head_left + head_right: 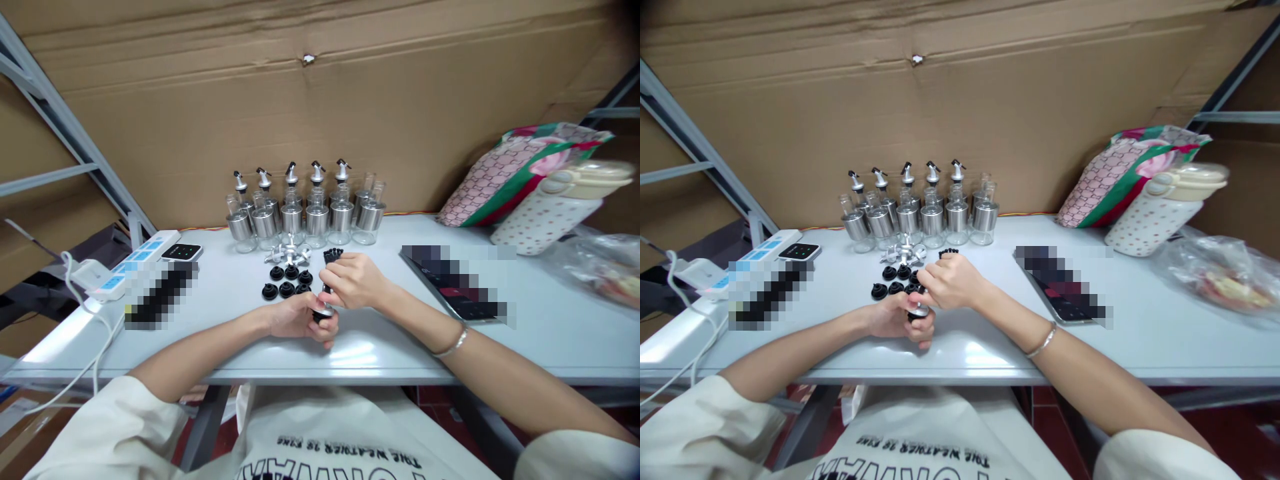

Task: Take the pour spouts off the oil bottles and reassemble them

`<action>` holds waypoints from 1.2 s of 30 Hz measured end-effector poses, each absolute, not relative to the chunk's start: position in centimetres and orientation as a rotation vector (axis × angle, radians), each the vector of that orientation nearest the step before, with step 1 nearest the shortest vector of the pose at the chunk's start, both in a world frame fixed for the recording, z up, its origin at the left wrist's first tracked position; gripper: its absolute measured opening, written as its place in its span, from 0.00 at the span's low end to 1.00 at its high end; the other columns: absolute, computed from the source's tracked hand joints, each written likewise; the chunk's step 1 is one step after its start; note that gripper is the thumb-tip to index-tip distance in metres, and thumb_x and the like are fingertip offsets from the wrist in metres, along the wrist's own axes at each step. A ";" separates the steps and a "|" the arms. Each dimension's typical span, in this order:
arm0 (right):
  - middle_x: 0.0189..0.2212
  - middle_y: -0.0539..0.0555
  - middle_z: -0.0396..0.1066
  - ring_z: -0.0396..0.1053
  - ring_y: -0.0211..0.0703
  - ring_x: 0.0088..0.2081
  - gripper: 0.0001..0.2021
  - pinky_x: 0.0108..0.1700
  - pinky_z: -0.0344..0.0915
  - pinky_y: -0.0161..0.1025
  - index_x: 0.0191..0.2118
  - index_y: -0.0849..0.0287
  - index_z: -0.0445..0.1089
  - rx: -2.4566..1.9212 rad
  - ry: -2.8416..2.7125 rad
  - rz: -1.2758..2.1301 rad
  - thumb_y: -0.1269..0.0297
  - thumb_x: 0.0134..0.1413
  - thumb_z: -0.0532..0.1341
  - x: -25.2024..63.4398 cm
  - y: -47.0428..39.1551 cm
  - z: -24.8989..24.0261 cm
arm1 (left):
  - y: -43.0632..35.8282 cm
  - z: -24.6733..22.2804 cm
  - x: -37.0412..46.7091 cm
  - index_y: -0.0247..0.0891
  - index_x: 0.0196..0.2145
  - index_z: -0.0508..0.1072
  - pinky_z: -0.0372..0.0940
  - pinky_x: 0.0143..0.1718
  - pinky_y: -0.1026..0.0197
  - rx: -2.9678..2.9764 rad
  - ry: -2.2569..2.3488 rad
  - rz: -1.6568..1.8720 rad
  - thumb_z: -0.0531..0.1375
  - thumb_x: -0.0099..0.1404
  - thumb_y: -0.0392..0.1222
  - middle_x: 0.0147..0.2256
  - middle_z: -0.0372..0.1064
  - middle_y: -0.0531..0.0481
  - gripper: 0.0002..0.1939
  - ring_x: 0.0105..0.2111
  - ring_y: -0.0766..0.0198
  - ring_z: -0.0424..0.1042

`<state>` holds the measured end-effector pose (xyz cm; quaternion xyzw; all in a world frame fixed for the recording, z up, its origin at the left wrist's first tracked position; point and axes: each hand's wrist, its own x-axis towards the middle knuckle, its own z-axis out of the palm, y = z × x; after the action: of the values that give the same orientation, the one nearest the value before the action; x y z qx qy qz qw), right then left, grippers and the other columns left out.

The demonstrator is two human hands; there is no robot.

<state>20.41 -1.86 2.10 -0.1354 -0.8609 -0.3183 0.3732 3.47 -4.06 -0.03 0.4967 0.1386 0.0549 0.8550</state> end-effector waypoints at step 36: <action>0.17 0.51 0.62 0.51 0.36 0.19 0.35 0.26 0.48 0.36 0.24 0.61 0.63 -0.509 -2.422 -0.349 0.41 0.62 0.31 20.4 -1.7 1.6 | -4.7 -0.1 3.8 0.36 0.25 0.61 0.64 0.35 0.59 1.074 0.321 0.239 0.66 0.52 0.52 0.20 0.61 0.60 0.20 0.15 0.74 0.59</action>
<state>20.39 -1.75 1.60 -0.1931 -0.9195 -0.1323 0.3158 3.77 -4.70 -0.07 0.5081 0.1520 0.1132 0.8402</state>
